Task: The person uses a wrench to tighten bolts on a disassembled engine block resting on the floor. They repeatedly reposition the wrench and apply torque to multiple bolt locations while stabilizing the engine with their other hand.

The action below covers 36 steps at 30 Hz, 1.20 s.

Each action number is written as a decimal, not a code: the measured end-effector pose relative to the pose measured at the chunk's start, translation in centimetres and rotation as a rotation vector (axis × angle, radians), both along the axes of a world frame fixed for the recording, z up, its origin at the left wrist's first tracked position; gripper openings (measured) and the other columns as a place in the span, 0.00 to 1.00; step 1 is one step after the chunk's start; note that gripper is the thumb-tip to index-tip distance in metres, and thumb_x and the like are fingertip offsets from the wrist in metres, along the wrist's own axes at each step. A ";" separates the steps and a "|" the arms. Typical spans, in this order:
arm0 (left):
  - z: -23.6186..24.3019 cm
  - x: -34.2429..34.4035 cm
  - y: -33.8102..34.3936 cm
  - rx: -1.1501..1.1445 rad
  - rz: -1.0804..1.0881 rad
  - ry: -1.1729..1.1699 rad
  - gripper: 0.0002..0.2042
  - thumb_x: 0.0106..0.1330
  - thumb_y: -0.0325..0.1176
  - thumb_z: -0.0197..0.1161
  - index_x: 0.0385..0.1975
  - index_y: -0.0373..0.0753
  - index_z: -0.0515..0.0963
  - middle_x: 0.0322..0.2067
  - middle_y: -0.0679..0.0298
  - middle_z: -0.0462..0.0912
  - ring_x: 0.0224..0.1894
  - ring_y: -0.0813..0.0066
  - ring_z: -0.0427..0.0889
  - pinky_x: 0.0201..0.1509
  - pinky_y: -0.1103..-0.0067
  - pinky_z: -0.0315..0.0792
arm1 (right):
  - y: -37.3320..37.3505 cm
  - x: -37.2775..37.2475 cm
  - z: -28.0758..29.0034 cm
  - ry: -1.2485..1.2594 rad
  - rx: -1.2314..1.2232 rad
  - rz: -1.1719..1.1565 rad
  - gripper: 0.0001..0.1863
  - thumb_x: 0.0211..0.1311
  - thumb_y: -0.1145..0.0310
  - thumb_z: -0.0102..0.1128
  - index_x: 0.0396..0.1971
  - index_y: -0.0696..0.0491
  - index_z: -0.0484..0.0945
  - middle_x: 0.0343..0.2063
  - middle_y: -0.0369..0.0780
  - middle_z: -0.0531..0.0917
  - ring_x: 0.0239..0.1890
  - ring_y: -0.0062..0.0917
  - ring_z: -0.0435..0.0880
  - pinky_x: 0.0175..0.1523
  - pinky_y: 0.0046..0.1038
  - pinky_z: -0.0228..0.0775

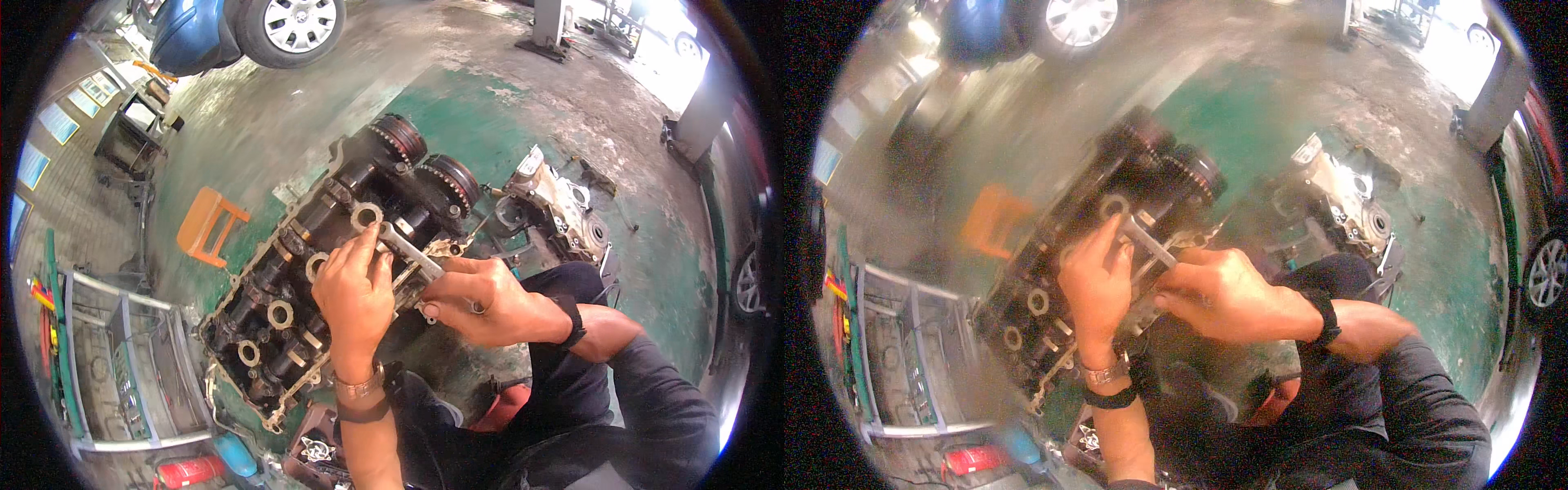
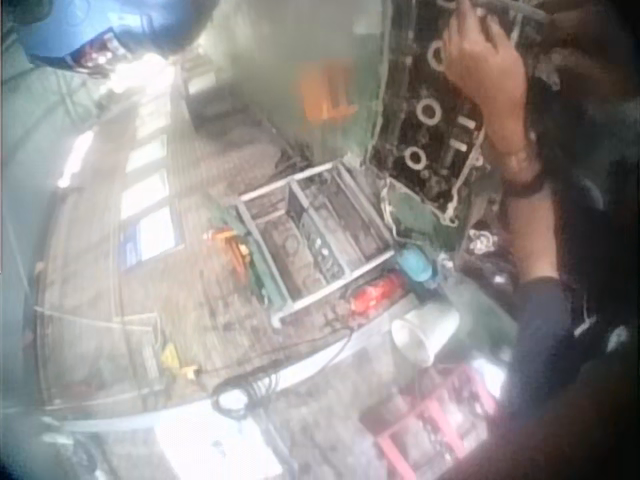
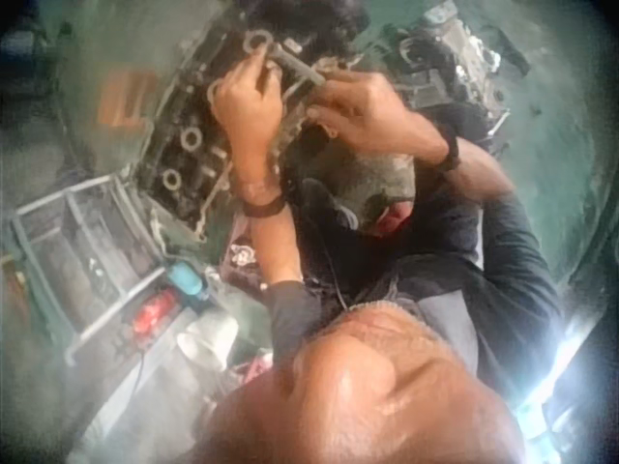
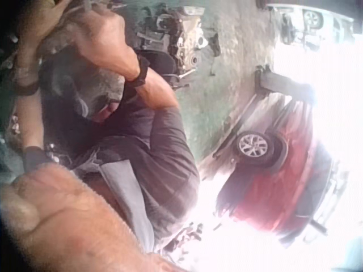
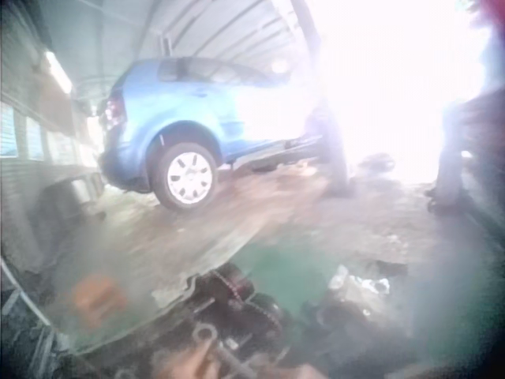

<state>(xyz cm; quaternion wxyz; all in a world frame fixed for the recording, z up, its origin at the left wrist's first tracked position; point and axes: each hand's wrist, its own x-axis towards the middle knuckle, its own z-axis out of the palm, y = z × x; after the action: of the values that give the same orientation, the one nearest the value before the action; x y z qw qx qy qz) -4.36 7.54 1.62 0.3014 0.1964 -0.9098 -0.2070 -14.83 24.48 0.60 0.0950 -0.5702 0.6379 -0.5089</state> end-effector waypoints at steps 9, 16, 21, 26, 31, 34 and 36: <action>0.0 0.0 0.2 -0.017 0.025 -0.007 0.18 0.57 0.29 0.69 0.49 0.38 0.82 0.45 0.53 0.85 0.48 0.54 0.83 0.54 0.67 0.74 | 0.3 -0.5 0.0 -0.010 -0.038 0.026 0.07 0.57 0.71 0.69 0.31 0.57 0.82 0.25 0.46 0.80 0.27 0.43 0.81 0.30 0.38 0.73; -0.4 -0.1 -0.1 -0.105 -0.002 0.054 0.17 0.58 0.30 0.68 0.47 0.36 0.82 0.40 0.55 0.85 0.42 0.56 0.82 0.47 0.66 0.74 | 0.0 -0.8 -0.4 -0.006 -0.072 0.040 0.06 0.58 0.72 0.68 0.31 0.57 0.82 0.25 0.47 0.80 0.27 0.42 0.81 0.30 0.38 0.72; -0.5 -0.1 -0.1 -0.124 -0.010 0.063 0.16 0.58 0.30 0.68 0.47 0.36 0.82 0.40 0.55 0.85 0.42 0.55 0.82 0.47 0.66 0.74 | 0.0 -0.3 -0.9 -0.021 -0.068 0.035 0.06 0.57 0.72 0.68 0.31 0.57 0.82 0.25 0.46 0.79 0.26 0.42 0.80 0.30 0.38 0.72; -0.5 -0.1 -0.1 -0.129 -0.009 0.059 0.16 0.58 0.30 0.67 0.47 0.35 0.82 0.39 0.55 0.85 0.41 0.55 0.81 0.46 0.66 0.74 | -0.3 -0.1 -1.3 0.004 -0.093 0.014 0.06 0.56 0.73 0.69 0.31 0.58 0.81 0.24 0.46 0.78 0.26 0.42 0.80 0.29 0.38 0.71; -0.6 -0.3 0.0 -0.150 0.002 0.055 0.16 0.58 0.30 0.67 0.46 0.34 0.82 0.36 0.56 0.84 0.39 0.56 0.81 0.44 0.66 0.74 | -0.2 0.2 -1.1 -0.011 -0.064 -0.004 0.05 0.56 0.74 0.68 0.30 0.58 0.81 0.23 0.47 0.78 0.24 0.43 0.79 0.28 0.39 0.69; -0.6 -0.3 0.0 -0.157 0.005 0.058 0.16 0.57 0.29 0.67 0.46 0.33 0.82 0.36 0.56 0.84 0.39 0.56 0.81 0.43 0.66 0.74 | -0.4 0.3 -1.0 -0.005 -0.082 -0.022 0.05 0.56 0.75 0.68 0.29 0.58 0.80 0.23 0.47 0.77 0.24 0.44 0.78 0.28 0.40 0.69; -0.6 -0.3 -0.1 -0.162 -0.004 0.068 0.16 0.57 0.29 0.67 0.46 0.33 0.82 0.35 0.56 0.84 0.38 0.56 0.81 0.43 0.66 0.74 | -0.5 0.4 -1.0 0.022 -0.105 -0.022 0.03 0.59 0.77 0.65 0.32 0.58 0.80 0.23 0.45 0.77 0.23 0.39 0.77 0.28 0.36 0.66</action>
<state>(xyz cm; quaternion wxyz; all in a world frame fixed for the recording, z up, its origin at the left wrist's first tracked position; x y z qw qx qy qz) -4.71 7.49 0.97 0.3467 0.1623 -0.9132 -0.1400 -14.42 23.99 -0.38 0.0521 -0.5730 0.6175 -0.5364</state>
